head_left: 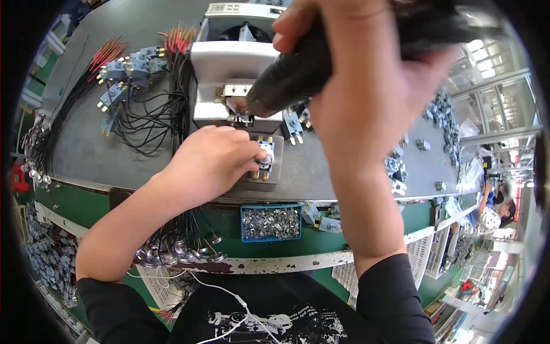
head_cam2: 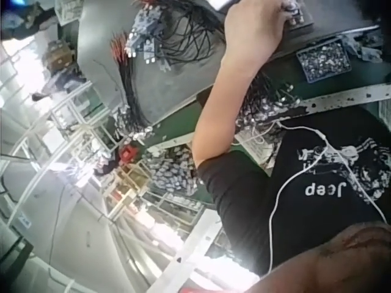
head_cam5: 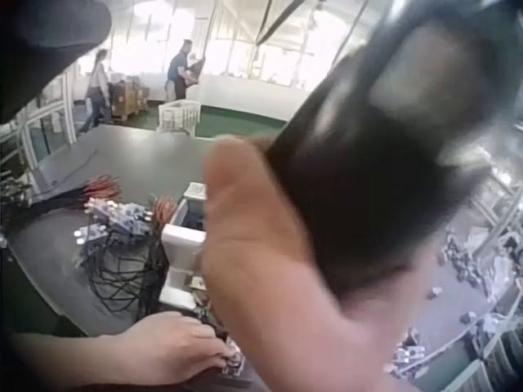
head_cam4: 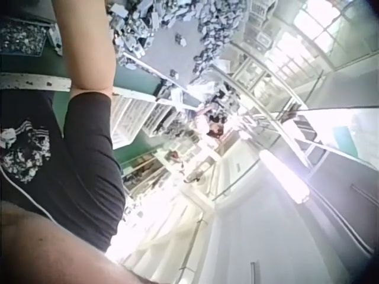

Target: Assembling small electronic motor and housing components using an electric screwdriver on an assembly line.

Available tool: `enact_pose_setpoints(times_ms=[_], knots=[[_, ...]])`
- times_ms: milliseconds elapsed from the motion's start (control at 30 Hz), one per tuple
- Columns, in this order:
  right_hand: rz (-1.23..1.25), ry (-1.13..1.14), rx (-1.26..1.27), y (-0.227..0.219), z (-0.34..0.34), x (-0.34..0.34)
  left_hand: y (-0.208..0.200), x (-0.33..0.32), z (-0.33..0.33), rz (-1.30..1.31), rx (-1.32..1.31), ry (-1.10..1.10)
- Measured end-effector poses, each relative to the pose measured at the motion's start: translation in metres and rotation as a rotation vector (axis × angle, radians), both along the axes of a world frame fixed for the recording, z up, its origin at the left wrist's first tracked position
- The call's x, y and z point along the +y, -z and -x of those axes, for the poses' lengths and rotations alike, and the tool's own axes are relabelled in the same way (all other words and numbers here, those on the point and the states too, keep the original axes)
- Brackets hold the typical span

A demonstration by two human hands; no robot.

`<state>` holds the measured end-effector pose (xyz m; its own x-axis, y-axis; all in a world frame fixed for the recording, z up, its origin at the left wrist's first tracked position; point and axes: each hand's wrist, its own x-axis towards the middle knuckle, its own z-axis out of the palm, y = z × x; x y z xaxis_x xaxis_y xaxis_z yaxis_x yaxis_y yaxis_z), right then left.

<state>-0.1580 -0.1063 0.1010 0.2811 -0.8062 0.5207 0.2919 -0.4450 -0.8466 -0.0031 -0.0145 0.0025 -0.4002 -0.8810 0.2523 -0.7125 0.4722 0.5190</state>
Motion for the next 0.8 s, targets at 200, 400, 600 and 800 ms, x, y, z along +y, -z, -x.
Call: enact_pose_setpoints(times_ms=[200,400,600,800], knots=[[-0.031,-0.072,0.005,0.006,-0.032,-0.004,0.002,0.004,0.002,-0.005,0.0,-0.008],[0.047,-0.138,0.068,0.001,-0.039,0.001,0.0,0.004,0.002,-0.018,-0.054,0.003],[0.063,0.169,-0.141,0.009,-0.065,0.015,0.012,0.004,0.001,0.08,0.001,0.0],[0.335,-0.035,0.021,0.008,-0.008,0.006,0.01,0.006,0.003,0.047,0.042,-0.007]])
